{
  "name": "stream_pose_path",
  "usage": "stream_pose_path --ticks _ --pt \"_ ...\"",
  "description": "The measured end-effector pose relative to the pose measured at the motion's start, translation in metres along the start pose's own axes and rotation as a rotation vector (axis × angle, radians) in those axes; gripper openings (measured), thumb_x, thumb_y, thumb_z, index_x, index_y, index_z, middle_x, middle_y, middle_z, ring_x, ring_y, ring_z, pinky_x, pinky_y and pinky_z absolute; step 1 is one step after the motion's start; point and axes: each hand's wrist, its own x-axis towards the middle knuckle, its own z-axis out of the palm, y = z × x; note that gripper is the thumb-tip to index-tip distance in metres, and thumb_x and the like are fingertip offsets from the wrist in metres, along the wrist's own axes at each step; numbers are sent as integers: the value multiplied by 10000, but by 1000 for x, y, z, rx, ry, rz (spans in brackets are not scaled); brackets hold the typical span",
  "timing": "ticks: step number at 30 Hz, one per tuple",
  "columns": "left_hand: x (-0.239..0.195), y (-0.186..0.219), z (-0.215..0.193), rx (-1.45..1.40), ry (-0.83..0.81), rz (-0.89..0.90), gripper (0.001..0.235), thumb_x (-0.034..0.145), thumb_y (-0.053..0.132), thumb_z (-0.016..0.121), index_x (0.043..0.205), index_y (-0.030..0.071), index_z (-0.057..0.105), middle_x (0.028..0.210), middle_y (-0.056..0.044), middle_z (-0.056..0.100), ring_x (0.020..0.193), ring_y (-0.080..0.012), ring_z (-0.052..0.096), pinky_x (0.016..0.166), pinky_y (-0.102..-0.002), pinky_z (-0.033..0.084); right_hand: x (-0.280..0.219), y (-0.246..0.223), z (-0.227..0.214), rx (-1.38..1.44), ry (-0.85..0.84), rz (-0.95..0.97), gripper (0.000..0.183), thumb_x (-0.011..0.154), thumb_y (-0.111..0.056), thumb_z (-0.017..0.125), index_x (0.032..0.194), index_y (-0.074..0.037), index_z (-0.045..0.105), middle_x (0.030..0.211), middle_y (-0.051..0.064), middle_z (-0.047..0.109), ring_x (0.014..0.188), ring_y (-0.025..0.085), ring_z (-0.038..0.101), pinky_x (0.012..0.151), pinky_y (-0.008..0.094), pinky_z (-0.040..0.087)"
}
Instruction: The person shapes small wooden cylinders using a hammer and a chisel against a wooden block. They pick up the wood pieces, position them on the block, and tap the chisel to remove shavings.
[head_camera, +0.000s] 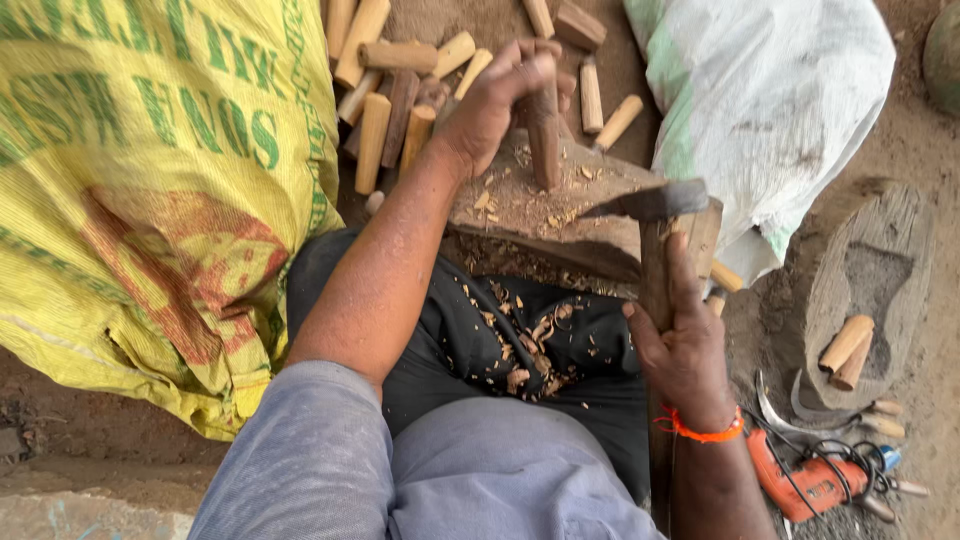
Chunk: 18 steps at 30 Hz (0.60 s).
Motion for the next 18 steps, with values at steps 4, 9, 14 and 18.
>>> stream_pose_path --ticks 4,9,14,18 --pt "-3 20 13 201 272 2 673 807 335 808 1384 110 544 1172 -133 662 1092 -258 696 939 -445 634 -2 22 7 -45 97 -107 894 913 -16 702 1672 -114 240 1428 255 632 1288 330 647 1039 369 507" --pt "-19 55 -19 -18 482 272 610 829 294 845 1317 76 552 1094 -104 701 974 -220 744 858 -435 636 2 28 6 -47 88 -109 905 875 -25 718 1649 -106 257 1412 256 626 1281 333 646 1025 381 516" --pt "-26 72 -36 -319 433 315 429 882 313 851 1099 39 603 1000 -120 695 926 -224 748 865 -410 669 6 22 6 -44 120 -228 933 846 -11 711 1654 -105 254 1497 274 557 1348 369 587 1065 402 481" --pt "-36 69 -7 44 445 364 435 814 284 852 1152 101 650 998 -69 694 865 -170 703 757 -358 628 5 23 5 -22 105 -148 929 834 -12 704 1645 -123 265 1475 253 582 1316 347 617 1031 402 499"
